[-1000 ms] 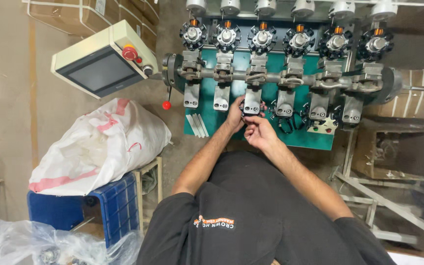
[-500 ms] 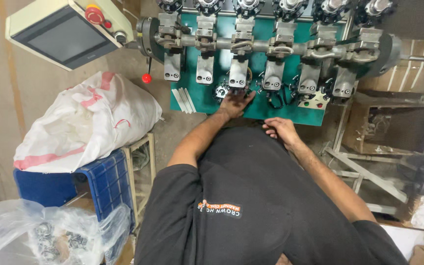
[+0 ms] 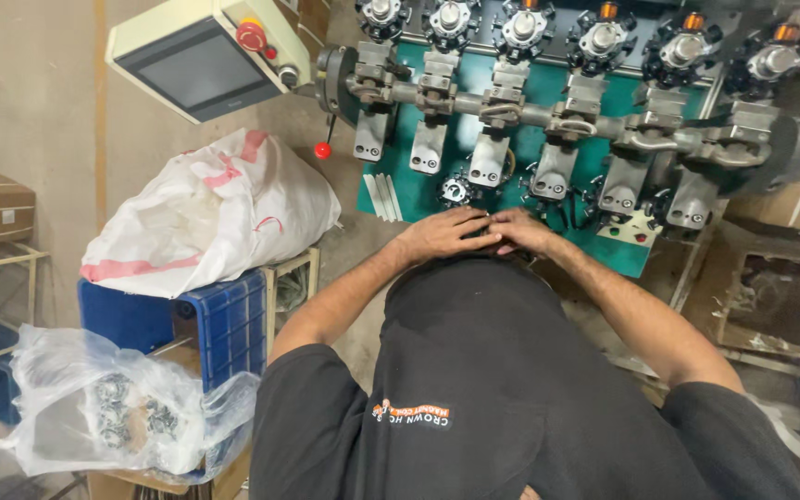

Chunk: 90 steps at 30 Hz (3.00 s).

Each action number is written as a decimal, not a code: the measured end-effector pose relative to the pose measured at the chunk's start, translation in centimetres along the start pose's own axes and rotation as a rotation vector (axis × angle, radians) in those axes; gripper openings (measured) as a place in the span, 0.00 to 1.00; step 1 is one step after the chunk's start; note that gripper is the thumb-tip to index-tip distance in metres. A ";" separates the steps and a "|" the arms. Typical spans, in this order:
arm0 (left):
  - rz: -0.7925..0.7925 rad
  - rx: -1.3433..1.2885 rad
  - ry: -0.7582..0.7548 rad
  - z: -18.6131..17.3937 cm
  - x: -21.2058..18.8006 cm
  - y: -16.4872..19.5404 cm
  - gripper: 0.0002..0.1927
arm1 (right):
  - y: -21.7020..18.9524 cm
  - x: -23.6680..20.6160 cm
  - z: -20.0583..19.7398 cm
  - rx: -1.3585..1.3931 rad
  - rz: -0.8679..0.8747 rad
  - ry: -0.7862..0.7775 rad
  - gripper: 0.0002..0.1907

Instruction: The person operates a multi-station benchtop winding machine. They handle small black cylindrical components, place them onto the machine stations, run the machine, cut material with scissors, wrap tape around a component, and retrieve more components from a plastic-lined bin.

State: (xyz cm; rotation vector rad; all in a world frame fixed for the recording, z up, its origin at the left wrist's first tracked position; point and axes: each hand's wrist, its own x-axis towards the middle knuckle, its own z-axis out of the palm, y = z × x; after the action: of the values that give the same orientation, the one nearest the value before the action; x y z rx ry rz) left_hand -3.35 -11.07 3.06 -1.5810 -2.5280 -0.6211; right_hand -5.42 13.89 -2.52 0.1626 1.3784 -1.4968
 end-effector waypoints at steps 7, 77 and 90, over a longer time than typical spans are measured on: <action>-1.315 -0.927 0.549 1.4 -6.0 -6.1 0.17 | -2.4 7.3 7.6 0.812 0.147 -0.014 0.06; -0.972 -2.112 0.618 -5.5 -7.3 -13.6 0.33 | -10.9 12.1 21.3 1.099 -0.141 0.174 0.03; -1.354 -2.155 0.768 -4.4 -9.9 -13.1 0.26 | -16.5 -7.5 6.7 0.724 -0.605 0.565 0.12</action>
State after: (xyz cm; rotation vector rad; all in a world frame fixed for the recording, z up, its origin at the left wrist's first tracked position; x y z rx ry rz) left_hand -10.91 -26.11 0.43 1.1642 -1.0719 -3.3193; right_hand -10.69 9.49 15.52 0.7152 1.2973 -2.5684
